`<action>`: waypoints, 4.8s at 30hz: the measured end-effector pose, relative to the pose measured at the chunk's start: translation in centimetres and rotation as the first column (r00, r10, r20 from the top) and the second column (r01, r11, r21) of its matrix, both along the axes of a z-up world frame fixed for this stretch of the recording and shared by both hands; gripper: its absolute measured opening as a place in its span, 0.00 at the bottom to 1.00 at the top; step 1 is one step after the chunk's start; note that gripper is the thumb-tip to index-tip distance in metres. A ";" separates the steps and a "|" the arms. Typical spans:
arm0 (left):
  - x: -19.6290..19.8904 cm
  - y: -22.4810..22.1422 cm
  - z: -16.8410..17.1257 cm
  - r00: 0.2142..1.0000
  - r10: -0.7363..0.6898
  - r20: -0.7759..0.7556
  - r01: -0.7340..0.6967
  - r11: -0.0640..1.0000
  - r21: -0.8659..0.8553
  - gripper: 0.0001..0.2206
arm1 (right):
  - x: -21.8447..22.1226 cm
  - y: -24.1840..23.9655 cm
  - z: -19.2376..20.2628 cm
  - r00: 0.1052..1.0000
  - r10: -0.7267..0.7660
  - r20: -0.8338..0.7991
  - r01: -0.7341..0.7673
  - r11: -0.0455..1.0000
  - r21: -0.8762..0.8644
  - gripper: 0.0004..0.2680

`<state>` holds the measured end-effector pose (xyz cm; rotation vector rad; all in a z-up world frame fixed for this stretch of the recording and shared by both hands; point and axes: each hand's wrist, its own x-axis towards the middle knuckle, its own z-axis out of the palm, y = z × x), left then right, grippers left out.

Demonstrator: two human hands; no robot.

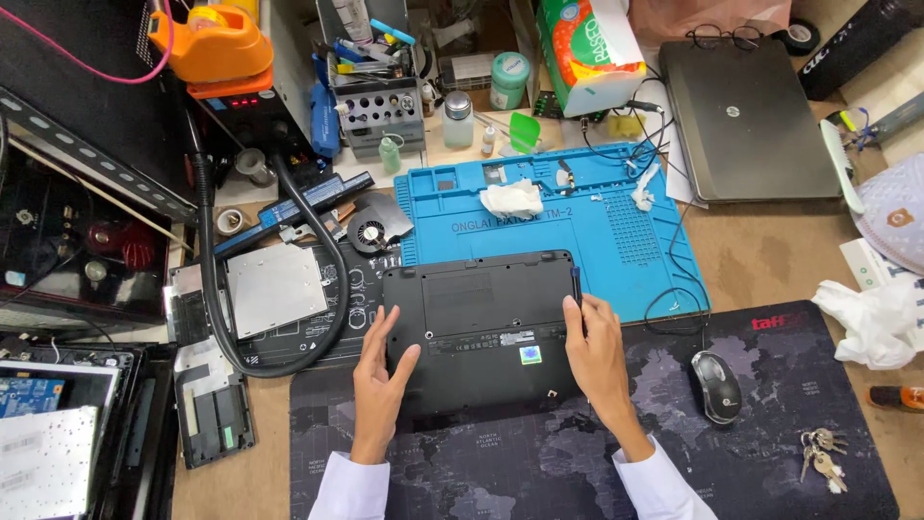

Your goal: Disassembling and reassembling a laptop to access and check internal components like the motherboard and screen.

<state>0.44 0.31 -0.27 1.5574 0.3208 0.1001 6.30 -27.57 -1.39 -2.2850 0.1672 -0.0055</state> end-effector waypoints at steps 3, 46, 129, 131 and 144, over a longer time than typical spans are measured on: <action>0.6 0.1 0.3 1.000 0.001 0.001 -0.001 1.000 0.023 0.26 | 0.2 0.4 0.7 1.000 -0.004 -0.004 0.004 1.000 0.001 0.20; 8.4 1.6 -1.5 0.984 0.025 0.179 -0.069 0.967 0.244 0.12 | 23.8 -5.4 -0.2 0.876 0.247 0.415 0.047 0.812 -0.582 0.06; 4.8 2.3 -5.5 0.916 -0.308 0.257 0.138 0.844 0.518 0.08 | 1.1 15.2 8.3 0.695 0.342 0.633 -0.587 0.778 0.224 0.04; 4.8 2.3 -5.6 0.914 -0.308 0.263 0.139 0.847 0.512 0.07 | 0.8 15.1 9.9 0.695 0.353 0.626 -0.589 0.779 0.215 0.05; 4.8 2.5 -6.2 0.915 -0.314 0.253 0.158 0.857 0.491 0.08 | 1.6 14.5 8.5 0.684 0.339 0.646 -0.581 0.788 0.203 0.08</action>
